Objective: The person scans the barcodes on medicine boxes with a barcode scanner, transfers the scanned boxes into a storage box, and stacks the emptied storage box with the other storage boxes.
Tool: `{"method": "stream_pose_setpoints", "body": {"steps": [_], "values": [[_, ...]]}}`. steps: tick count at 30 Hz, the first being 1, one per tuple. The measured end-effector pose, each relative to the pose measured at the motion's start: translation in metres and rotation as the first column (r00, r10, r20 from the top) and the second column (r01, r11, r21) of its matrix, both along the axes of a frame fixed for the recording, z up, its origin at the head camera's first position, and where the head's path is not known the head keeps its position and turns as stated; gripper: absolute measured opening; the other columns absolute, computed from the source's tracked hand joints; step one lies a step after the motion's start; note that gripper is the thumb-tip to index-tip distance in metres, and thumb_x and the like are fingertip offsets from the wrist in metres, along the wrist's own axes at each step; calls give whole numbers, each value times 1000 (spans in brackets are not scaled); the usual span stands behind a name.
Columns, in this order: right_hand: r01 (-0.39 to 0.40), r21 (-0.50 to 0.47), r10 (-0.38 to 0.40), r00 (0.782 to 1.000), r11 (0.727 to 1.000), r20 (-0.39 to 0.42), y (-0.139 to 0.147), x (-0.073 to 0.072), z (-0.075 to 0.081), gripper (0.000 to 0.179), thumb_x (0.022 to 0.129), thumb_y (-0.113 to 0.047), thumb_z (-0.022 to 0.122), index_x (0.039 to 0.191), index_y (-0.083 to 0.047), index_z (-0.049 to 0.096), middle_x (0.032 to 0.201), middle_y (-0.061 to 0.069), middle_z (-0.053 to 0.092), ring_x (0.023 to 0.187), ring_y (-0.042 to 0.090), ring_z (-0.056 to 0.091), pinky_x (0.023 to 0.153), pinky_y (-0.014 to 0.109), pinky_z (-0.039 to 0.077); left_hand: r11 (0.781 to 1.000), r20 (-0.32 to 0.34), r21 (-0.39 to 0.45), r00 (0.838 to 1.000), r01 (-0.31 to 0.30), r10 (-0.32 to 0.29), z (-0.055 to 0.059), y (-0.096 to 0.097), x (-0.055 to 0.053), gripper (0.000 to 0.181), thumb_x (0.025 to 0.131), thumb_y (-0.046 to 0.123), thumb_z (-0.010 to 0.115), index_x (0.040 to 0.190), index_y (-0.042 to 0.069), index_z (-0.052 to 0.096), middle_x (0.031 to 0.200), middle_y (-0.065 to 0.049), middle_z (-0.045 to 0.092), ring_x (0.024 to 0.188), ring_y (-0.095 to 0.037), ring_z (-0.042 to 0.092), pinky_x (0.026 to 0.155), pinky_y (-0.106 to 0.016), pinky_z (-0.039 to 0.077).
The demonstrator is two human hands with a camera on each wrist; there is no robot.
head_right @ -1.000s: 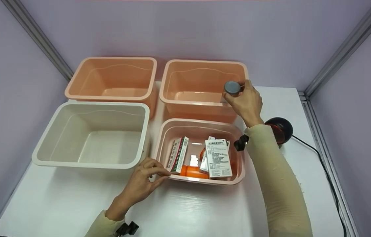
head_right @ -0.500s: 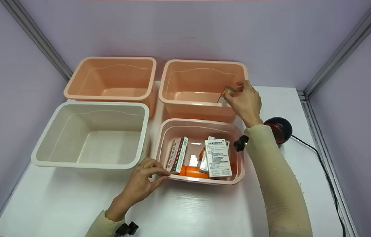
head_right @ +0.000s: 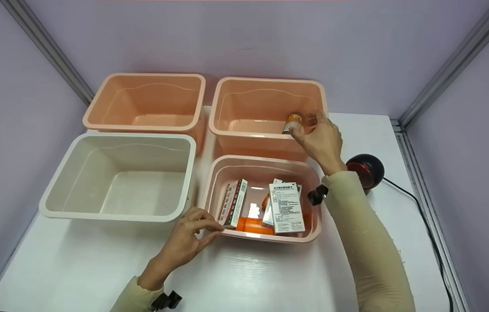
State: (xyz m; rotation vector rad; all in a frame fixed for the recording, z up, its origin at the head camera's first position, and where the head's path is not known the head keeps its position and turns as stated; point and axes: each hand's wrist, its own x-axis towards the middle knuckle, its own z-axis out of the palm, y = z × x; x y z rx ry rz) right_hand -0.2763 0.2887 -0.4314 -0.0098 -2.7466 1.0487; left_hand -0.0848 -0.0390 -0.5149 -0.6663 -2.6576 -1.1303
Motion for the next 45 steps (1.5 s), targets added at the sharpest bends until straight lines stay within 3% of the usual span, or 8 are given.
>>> {"method": "stream_pose_setpoints", "body": {"steps": [12,30,38,45], "values": [[-59,3,59,998,998,-3,-12,15,7,62,83,-50,76,127,-11,59,115,14,68,100,29,67,82,34,50,1000,30,7,1000,-3,2,0,-2,1,11,86,23,79,96,26,79,94,10,65,101,-11,56,94,-31,46],[-154,33,155,988,987,-13,-21,29,9,49,82,-40,81,116,-8,65,108,10,71,94,27,70,71,12,45,1000,29,14,1000,0,-1,1,-2,0,12,85,23,80,96,26,79,93,9,65,99,-11,55,91,-31,46],[-212,61,213,977,975,5,-29,38,14,46,81,-38,81,112,-7,68,103,12,72,92,25,69,76,27,52,1000,48,11,999,4,-4,1,-2,0,11,86,24,79,97,27,79,94,10,65,101,-10,55,92,-31,47],[-308,104,306,951,946,31,-35,48,16,45,82,-37,81,111,-7,66,103,13,72,92,28,69,83,45,54,1000,32,12,999,2,-2,-1,-1,-1,10,86,27,79,96,28,79,92,11,66,100,-10,56,91,-31,48]]}}
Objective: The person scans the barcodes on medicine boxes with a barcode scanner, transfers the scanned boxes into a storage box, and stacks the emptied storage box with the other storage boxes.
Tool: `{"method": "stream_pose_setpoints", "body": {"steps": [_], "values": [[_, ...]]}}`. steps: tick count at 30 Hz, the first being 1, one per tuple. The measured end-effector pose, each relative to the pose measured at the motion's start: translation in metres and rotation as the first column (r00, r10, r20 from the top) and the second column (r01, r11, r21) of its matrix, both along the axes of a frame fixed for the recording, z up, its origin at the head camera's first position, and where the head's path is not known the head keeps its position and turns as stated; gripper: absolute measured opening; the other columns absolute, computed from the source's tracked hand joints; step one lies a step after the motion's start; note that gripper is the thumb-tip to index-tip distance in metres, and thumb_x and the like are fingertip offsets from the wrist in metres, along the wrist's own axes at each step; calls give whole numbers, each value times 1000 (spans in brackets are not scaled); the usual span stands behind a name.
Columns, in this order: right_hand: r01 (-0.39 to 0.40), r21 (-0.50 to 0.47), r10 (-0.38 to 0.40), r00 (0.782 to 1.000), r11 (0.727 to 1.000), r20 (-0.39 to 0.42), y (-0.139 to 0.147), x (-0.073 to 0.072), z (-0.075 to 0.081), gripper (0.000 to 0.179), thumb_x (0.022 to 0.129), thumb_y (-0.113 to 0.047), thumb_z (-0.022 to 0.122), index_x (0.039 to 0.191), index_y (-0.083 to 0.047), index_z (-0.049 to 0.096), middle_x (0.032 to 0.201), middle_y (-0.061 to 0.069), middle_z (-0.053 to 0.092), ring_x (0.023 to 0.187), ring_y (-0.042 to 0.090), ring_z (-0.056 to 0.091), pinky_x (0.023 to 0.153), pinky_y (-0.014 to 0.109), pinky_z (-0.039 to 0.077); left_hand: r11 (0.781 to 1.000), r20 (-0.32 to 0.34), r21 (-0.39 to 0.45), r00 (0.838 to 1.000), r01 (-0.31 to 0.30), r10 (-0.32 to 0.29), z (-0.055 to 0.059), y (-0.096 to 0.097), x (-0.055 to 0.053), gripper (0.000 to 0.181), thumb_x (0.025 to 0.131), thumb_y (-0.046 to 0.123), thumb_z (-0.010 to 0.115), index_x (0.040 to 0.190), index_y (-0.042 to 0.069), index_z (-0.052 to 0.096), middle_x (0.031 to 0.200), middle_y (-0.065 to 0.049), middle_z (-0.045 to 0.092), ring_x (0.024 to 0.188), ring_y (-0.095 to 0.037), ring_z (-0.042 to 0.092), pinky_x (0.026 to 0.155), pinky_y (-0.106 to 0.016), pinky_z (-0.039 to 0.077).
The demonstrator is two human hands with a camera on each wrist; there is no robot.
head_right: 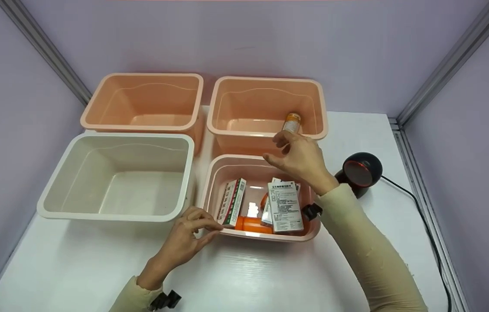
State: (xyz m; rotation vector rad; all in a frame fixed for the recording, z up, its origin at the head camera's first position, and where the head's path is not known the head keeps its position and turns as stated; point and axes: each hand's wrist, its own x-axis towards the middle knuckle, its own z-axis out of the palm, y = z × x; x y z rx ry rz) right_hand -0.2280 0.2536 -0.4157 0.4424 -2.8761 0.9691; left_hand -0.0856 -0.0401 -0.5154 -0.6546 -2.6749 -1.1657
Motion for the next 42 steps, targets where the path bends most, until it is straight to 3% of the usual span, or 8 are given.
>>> {"method": "stream_pose_setpoints", "body": {"steps": [6,15,29,34,42], "values": [[-62,37,61,998,997,28,-3,5,-2,47,82,-39,80,114,-8,66,106,11,71,92,26,69,82,44,54,1000,-11,-1,1000,-2,2,1,1,0,11,85,23,80,95,27,79,92,10,65,99,-10,56,91,-31,47],[-147,75,147,989,986,5,-8,12,-4,35,82,-32,80,106,-11,66,98,6,70,86,21,69,75,40,55,1000,-15,-15,1000,-8,8,2,2,-1,11,85,22,80,95,27,79,91,10,65,101,-11,56,92,-33,47],[-238,143,231,971,961,63,-20,25,-7,38,80,-30,82,109,-10,68,100,5,72,87,22,70,78,42,58,1000,-26,11,1000,-6,6,1,4,-2,10,85,22,80,93,26,79,91,10,65,101,-11,57,92,-31,47],[-277,181,259,958,944,120,-23,29,-9,39,81,-31,82,111,-11,69,103,4,73,87,19,69,79,40,58,1000,-31,10,1000,1,0,1,5,-2,9,85,22,80,93,26,79,92,10,65,101,-12,57,91,-31,47],[-324,317,288,945,891,155,-31,30,-15,37,78,-40,81,105,-17,72,91,-4,73,83,14,69,73,36,54,1000,-24,10,1000,0,0,1,5,-2,11,84,21,81,94,25,79,92,10,66,101,-11,56,91,-31,47]]}}
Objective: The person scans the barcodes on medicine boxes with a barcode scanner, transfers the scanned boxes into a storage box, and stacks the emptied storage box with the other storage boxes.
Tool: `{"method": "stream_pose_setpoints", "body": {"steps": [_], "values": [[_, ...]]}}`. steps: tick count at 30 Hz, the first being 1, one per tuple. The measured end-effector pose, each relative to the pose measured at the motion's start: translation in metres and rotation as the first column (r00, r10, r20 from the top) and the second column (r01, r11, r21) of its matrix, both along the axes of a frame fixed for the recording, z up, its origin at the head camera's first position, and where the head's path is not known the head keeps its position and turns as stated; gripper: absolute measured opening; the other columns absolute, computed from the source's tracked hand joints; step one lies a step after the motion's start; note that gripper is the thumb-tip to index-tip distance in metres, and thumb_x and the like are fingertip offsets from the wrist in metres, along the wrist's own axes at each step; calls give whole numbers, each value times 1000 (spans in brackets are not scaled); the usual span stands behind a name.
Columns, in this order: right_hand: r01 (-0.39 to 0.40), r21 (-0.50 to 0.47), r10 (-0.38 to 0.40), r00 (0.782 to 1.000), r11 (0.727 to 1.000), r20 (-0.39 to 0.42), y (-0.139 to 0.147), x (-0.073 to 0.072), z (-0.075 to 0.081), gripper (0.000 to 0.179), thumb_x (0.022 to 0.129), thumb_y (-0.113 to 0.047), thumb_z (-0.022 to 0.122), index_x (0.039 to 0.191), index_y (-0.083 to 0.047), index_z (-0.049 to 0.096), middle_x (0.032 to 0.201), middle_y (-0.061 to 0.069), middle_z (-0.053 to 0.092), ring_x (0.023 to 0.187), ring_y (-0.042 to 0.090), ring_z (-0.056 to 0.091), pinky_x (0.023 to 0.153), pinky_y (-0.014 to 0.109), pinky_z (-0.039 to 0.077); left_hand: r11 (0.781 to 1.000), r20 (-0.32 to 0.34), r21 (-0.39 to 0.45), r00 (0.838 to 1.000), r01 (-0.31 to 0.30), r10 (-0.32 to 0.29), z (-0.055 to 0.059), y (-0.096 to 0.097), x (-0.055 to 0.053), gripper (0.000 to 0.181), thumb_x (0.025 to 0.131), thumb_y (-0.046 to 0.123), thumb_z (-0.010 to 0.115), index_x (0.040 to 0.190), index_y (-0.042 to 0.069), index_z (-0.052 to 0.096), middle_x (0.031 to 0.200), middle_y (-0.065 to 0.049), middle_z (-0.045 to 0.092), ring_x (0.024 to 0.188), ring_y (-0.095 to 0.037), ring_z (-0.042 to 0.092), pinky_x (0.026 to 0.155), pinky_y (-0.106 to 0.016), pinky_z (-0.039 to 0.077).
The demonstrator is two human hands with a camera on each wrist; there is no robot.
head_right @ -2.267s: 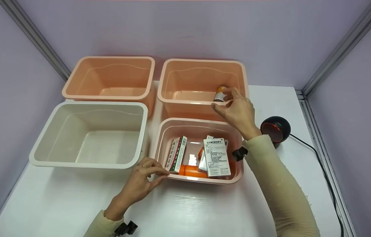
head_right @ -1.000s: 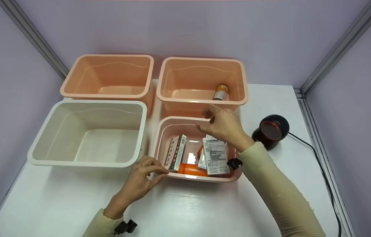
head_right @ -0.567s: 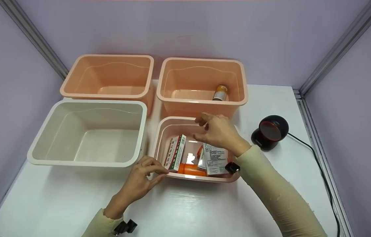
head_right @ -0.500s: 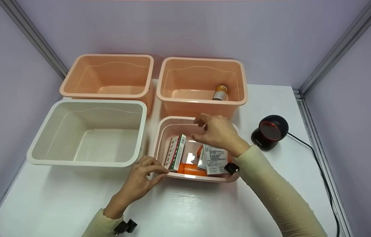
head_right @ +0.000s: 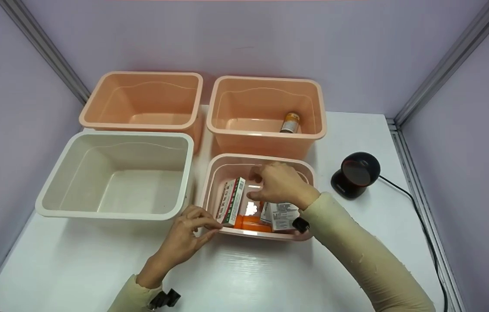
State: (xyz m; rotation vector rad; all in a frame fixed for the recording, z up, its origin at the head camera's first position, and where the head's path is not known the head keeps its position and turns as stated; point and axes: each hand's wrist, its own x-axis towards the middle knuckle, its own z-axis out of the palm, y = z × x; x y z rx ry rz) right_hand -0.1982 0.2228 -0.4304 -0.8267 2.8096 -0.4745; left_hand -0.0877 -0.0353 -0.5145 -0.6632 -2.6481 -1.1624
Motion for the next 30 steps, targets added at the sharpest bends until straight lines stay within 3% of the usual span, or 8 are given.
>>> {"method": "stream_pose_setpoints", "body": {"steps": [11,19,30], "values": [[-77,58,71,992,995,109,-8,2,-8,35,77,-41,81,104,-19,72,96,-5,73,84,11,68,73,34,56,1000,31,-3,1000,-3,3,1,0,1,13,84,20,81,95,26,79,93,10,66,101,-12,56,91,-32,46],[-152,113,137,983,982,126,-14,2,-12,33,77,-38,81,101,-17,73,90,-1,74,83,15,67,74,39,56,1000,37,-18,999,2,-1,1,-1,1,14,84,21,80,96,28,79,94,11,65,101,-11,55,93,-33,46],[-198,213,160,970,957,184,-27,3,-20,36,78,-38,79,103,-13,72,93,2,73,78,17,63,70,37,54,1000,19,-9,1000,7,-7,1,0,1,12,84,21,80,96,26,79,93,11,65,99,-11,55,91,-32,46]]}}
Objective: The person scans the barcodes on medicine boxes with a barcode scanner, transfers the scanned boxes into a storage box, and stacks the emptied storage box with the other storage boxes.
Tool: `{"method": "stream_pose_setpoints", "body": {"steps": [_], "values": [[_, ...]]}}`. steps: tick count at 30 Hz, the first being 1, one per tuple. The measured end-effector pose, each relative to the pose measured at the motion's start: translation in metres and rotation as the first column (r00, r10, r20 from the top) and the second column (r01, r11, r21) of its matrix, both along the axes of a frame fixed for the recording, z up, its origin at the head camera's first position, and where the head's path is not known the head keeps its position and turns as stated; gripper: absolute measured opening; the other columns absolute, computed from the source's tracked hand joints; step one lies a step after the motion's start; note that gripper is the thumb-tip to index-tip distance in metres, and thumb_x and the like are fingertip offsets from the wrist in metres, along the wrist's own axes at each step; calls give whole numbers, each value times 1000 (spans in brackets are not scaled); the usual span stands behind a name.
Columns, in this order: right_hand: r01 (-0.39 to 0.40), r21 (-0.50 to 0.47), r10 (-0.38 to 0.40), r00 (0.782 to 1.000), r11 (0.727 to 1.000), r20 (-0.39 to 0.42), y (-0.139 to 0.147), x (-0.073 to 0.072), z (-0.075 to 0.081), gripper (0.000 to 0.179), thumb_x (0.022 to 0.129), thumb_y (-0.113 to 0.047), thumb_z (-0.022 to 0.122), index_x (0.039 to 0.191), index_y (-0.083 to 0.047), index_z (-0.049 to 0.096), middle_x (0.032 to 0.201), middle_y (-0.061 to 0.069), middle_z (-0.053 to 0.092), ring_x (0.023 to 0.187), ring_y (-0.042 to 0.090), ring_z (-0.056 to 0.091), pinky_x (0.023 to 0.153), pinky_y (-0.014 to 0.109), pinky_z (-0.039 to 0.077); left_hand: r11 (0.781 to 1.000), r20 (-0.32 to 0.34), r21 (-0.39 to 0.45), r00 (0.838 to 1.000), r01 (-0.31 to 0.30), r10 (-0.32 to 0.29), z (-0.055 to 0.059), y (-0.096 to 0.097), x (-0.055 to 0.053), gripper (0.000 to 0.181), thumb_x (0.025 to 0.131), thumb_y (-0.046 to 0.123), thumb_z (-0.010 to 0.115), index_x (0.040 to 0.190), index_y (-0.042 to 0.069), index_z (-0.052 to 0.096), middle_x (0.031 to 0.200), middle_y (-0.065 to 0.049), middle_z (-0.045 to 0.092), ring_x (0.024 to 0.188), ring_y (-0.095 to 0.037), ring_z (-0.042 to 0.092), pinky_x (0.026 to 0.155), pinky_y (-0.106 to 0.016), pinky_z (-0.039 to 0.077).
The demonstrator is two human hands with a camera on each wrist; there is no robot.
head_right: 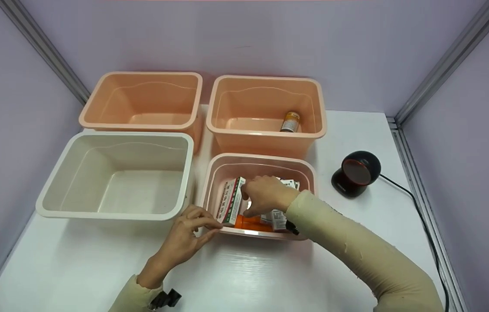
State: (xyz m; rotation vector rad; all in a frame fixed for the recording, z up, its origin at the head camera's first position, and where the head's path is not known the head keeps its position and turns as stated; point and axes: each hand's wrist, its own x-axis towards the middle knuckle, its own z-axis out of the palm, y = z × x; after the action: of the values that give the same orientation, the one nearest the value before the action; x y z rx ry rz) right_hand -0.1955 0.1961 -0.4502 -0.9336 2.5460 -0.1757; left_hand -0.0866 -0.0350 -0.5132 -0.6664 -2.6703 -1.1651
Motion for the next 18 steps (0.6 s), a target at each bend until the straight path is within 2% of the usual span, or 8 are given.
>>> {"method": "stream_pose_setpoints", "body": {"steps": [9,14,18], "values": [[-21,64,19,999,998,37,-6,-2,-9,33,79,-35,76,103,-12,71,88,1,72,75,15,62,66,35,54,1000,5,-8,1000,2,-2,1,0,0,12,85,22,79,96,26,79,94,10,64,100,-11,55,91,-32,47],[-50,88,49,999,995,17,-9,-1,-12,30,80,-32,74,101,-11,71,90,3,73,72,18,62,65,38,54,1000,-6,10,1000,5,-5,1,0,0,12,85,20,80,96,25,79,93,9,64,101,-11,55,92,-32,47],[-68,125,68,998,990,4,-14,1,-16,34,77,-34,77,100,-10,72,93,5,74,73,21,62,68,41,55,1000,-22,18,1000,5,-5,-2,0,0,12,85,20,80,95,25,79,93,10,65,101,-11,56,92,-32,47]]}}
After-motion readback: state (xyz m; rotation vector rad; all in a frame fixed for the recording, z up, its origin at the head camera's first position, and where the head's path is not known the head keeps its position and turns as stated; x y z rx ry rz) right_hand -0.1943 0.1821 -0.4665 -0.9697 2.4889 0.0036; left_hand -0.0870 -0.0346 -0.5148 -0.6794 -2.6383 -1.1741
